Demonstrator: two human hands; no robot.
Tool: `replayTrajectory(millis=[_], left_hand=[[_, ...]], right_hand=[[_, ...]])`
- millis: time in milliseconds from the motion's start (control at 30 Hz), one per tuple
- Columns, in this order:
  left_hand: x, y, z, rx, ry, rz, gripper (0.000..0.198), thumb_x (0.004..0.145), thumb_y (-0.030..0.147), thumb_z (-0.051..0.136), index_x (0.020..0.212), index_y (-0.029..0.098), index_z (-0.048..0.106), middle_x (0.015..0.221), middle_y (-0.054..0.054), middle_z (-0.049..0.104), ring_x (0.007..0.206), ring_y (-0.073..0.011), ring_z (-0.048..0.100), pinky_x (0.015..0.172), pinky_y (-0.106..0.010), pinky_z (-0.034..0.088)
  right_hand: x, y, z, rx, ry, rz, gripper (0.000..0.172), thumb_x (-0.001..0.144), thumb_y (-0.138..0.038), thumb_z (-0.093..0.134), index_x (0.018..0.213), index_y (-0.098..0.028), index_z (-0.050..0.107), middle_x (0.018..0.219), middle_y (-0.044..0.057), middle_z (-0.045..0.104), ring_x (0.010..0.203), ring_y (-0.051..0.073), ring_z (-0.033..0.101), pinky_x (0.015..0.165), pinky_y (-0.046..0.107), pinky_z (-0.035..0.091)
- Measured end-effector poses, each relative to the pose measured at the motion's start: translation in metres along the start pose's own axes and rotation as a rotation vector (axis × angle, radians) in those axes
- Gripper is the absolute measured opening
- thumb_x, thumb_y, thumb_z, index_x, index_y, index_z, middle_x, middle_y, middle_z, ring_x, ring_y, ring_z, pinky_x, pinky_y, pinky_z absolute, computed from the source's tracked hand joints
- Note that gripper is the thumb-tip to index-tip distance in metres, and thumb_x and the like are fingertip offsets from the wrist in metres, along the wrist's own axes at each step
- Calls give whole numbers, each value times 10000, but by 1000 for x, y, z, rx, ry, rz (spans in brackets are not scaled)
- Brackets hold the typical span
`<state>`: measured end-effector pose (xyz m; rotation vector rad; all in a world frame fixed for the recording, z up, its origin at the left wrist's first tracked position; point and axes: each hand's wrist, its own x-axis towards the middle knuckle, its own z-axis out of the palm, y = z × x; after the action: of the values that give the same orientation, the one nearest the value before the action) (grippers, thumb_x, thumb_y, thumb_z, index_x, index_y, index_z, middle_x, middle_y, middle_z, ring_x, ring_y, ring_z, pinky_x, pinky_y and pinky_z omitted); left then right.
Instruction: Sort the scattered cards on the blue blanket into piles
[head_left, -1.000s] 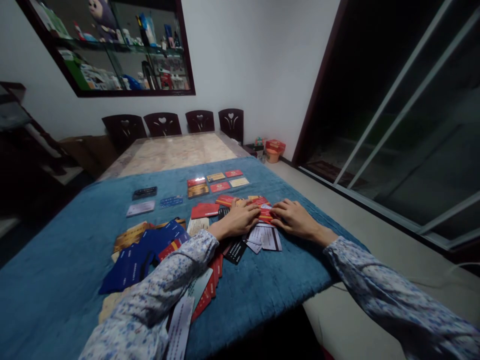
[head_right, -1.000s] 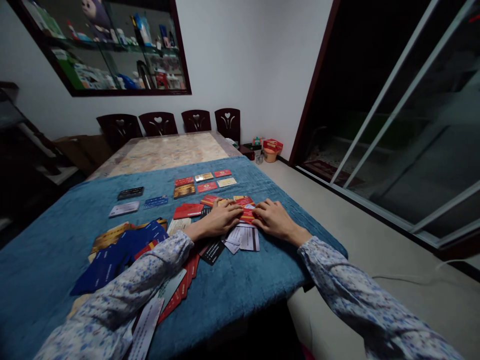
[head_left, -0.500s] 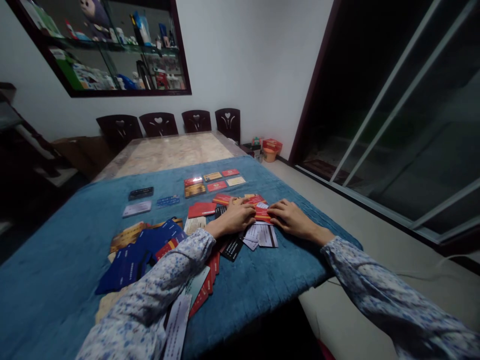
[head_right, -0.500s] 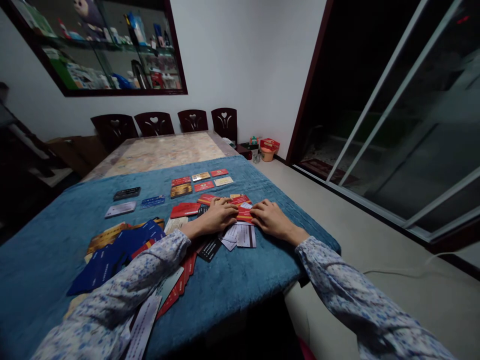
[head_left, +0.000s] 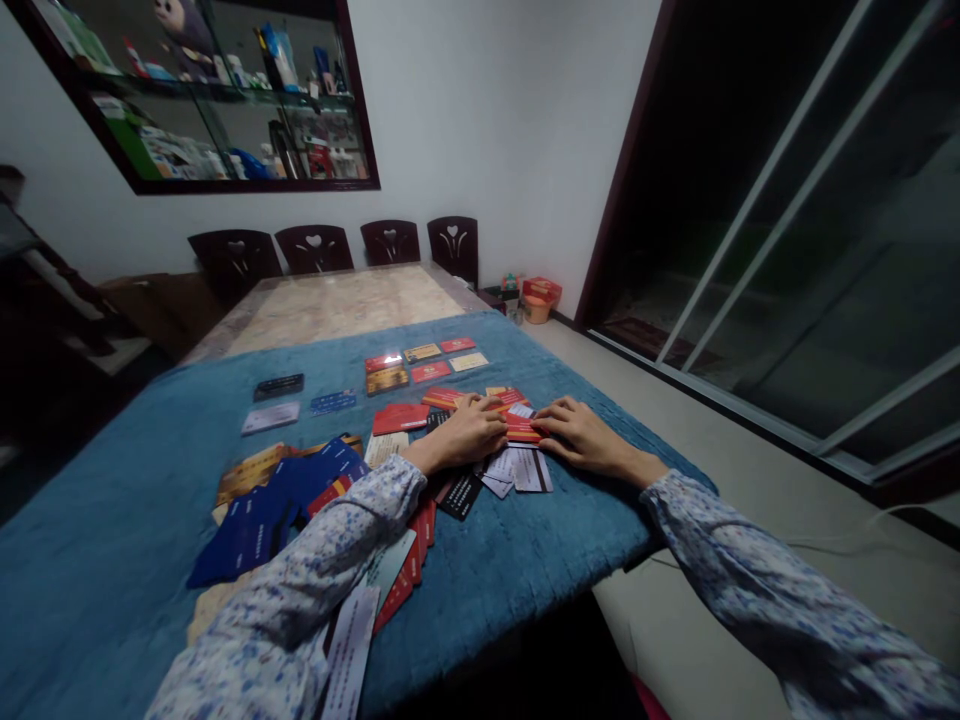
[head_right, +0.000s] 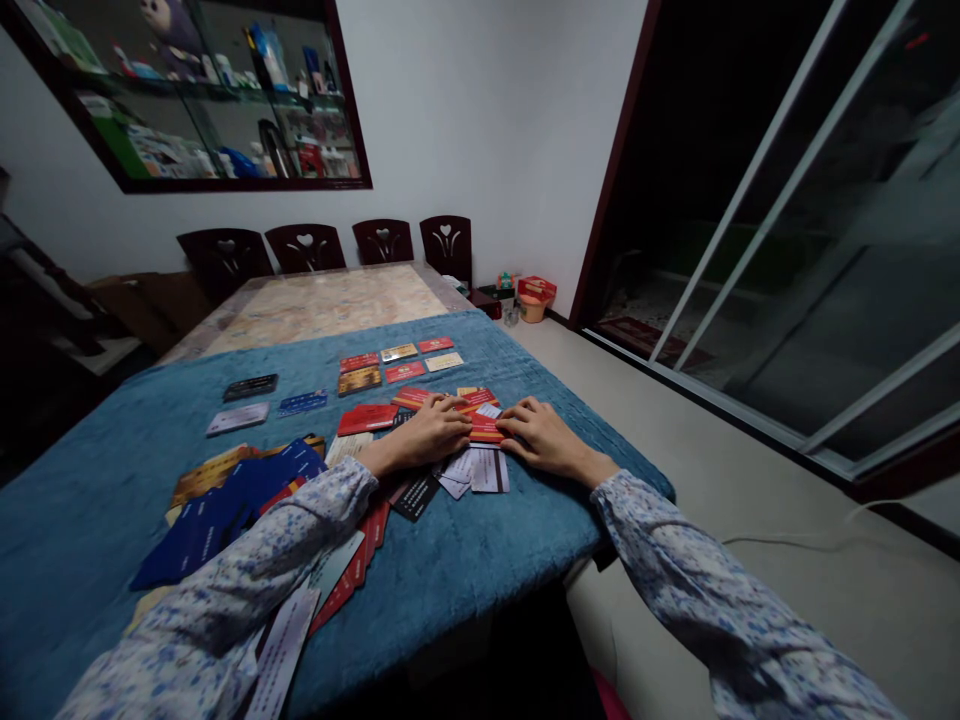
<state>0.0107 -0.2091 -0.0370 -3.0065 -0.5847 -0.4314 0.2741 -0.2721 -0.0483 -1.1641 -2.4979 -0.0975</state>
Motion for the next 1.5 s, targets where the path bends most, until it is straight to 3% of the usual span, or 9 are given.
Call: replayTrajectory(millis=[267, 667, 900, 1100, 1500], left_hand=[[0, -1, -1, 27, 98, 41, 231, 1018, 205, 510, 927, 174, 719, 1014, -93, 772, 1188, -247, 601, 1006, -422, 404], [0, -4, -3, -78, 162, -88, 310, 992, 135, 441, 1084, 178, 733, 1025, -108, 736, 1014, -225, 629, 911, -377, 496], [5, -12, 0, -119, 179, -146, 296, 903, 70, 497, 1007, 180, 751, 966, -92, 725, 938, -218, 621, 867, -357, 517], [9, -11, -2, -127, 183, -184, 280, 916, 71, 479, 959, 162, 740, 915, -89, 696, 901, -209, 610, 832, -321, 507], [11, -9, 3, -219, 238, -210, 350, 919, 87, 440, 1098, 177, 727, 951, -86, 699, 876, -214, 592, 801, -338, 514]], right_hand=[[2, 1, -1, -3, 41, -24, 309, 1037, -344, 521, 1186, -194, 746, 1148, 148, 758, 1058, 270, 599, 914, 442, 470], [11, 4, 10, -13, 132, 105, 277, 989, -198, 521, 1139, -179, 753, 982, 132, 752, 935, 240, 625, 847, 378, 467], [13, 2, 16, 38, 193, 160, 283, 969, -216, 529, 1167, -176, 728, 1007, 138, 741, 927, 252, 631, 858, 396, 486], [14, -2, 20, 35, 233, 217, 285, 983, -236, 518, 1219, -184, 668, 1038, 133, 714, 940, 265, 630, 873, 389, 480], [13, -1, 25, -19, 245, 241, 383, 973, -218, 485, 1342, -183, 582, 999, 130, 702, 878, 276, 612, 824, 386, 473]])
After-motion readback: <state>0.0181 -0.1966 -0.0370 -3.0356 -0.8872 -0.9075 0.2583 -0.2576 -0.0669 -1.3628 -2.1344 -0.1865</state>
